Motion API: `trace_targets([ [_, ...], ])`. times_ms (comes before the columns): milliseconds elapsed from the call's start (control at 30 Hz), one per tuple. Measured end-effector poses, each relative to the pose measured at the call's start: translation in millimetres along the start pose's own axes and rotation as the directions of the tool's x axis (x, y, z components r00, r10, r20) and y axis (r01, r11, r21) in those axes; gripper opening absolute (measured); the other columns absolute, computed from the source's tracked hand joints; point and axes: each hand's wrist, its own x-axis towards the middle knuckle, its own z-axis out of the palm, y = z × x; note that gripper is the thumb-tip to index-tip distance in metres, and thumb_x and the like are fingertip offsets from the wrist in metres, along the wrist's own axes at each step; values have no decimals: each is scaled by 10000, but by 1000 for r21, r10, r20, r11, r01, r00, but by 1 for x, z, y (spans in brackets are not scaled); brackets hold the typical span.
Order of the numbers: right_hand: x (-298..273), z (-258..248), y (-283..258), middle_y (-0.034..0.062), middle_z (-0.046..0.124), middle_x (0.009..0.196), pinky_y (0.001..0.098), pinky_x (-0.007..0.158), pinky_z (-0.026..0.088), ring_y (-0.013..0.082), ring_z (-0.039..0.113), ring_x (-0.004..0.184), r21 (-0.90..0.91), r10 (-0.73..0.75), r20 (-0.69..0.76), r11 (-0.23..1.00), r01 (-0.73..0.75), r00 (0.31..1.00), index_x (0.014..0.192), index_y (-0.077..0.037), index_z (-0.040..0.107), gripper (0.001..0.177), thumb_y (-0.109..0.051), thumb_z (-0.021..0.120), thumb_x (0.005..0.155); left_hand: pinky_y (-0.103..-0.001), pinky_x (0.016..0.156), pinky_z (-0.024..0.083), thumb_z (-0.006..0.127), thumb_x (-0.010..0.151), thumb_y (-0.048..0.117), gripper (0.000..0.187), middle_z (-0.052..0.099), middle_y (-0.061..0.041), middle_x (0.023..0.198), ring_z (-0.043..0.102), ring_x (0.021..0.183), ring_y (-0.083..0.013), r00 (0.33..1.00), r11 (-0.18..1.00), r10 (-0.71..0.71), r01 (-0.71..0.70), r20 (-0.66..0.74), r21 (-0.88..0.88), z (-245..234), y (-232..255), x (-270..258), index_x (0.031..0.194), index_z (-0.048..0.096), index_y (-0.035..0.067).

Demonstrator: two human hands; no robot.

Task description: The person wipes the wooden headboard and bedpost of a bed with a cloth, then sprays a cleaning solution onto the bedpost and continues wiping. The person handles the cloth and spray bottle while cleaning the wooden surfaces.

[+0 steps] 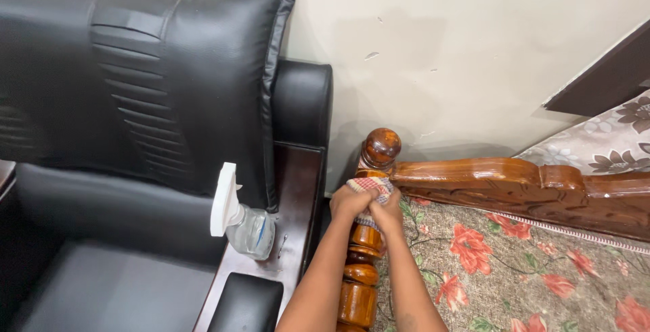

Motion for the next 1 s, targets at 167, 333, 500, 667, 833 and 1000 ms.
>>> trace_targets([
  [167,4,4,10,258,647,1230,438,925,549,394,689,1095,-9,-139,-111,990,139,984,1444,-146,320,814,-223,734,747,-330,914,588,862,600,445,567,801,-164,979,784,960,-246,999,998,-42,43,-28,51,2,6,6,989,828,33],
  [333,-35,2,-16,266,732,1043,481,815,567,422,735,921,-232,-196,-259,963,136,946,1368,-145,364,741,-270,764,757,-374,957,568,882,612,375,551,748,-211,1081,729,1045,-328,977,989,92,-67,-192,134,1,13,-13,1048,795,50],
  [500,-46,9,-4,250,737,1121,491,839,561,417,729,1000,-367,-487,-247,847,384,838,1432,-179,472,554,-272,698,935,-438,954,546,796,678,252,490,748,-222,1056,713,1030,-380,881,934,354,-314,-315,172,5,8,-38,1155,754,143],
  [667,-33,10,-4,269,635,1262,512,940,535,436,653,1140,-575,-612,-65,669,472,788,1567,-153,271,794,-297,711,922,-466,1017,513,651,854,352,511,714,-259,1160,673,1115,-417,911,923,339,-274,-236,269,10,-29,-18,1244,664,23],
  [833,-89,-2,-31,183,593,1417,487,998,546,386,665,1183,-467,-101,22,879,100,995,1646,-170,59,997,-437,660,896,-482,1054,492,508,911,521,609,675,-266,1236,639,1191,-419,982,931,177,-146,-63,335,7,-61,-21,1261,679,53],
  [1000,-143,-9,-18,255,623,1336,495,1041,492,438,626,1210,-495,-103,-46,867,67,994,1611,-129,99,987,-462,669,877,-460,1086,476,504,895,632,719,657,-271,1289,621,1242,-405,992,912,123,-125,28,390,-2,-89,-53,1262,690,42],
])
